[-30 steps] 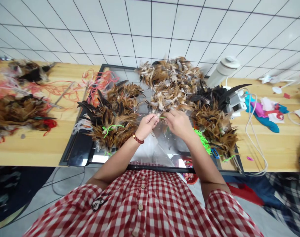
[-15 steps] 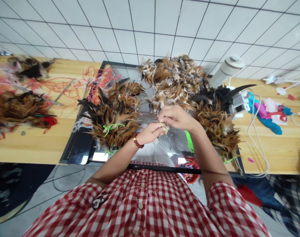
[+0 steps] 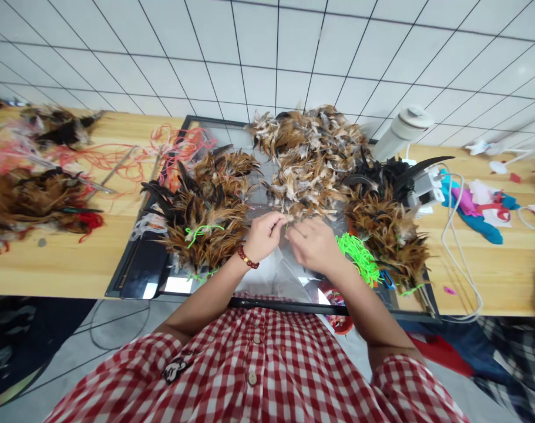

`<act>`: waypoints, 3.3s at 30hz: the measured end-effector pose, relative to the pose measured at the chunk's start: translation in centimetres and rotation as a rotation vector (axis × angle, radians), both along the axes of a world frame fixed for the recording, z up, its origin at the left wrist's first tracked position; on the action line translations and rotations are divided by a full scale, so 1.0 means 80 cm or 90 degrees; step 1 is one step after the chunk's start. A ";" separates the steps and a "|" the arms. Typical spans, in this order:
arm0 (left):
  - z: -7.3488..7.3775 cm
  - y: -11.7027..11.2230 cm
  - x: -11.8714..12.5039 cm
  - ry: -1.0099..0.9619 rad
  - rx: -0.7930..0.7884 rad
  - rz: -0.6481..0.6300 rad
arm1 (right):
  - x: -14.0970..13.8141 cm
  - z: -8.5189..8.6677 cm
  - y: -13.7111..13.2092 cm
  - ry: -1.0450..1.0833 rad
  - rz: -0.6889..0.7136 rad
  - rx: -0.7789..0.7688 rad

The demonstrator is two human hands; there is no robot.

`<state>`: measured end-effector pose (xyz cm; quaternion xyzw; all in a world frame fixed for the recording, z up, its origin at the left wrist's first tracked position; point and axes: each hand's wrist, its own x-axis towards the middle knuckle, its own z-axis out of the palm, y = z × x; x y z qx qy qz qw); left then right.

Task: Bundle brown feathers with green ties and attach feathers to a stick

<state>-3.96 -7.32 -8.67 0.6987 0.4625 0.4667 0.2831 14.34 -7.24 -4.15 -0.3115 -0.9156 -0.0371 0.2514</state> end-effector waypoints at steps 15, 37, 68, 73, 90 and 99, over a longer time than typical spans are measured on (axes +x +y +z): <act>0.021 -0.010 0.004 -0.314 -0.229 -0.167 | -0.018 -0.031 0.022 0.457 -0.095 -0.552; 0.009 0.002 -0.009 -0.089 -0.478 -0.478 | 0.004 0.073 0.042 -0.028 0.305 -0.355; 0.024 -0.003 0.020 -0.654 -0.564 -0.084 | -0.002 -0.056 0.010 0.582 -0.029 -0.668; 0.011 -0.003 0.020 -0.652 -0.426 -0.009 | -0.009 -0.060 0.011 0.669 -0.084 -0.570; 0.018 0.010 0.023 -0.382 -0.217 0.010 | -0.015 -0.035 0.011 0.604 -0.116 -0.285; 0.031 0.006 0.024 -0.393 -0.102 0.076 | 0.013 -0.055 0.020 0.281 0.018 0.065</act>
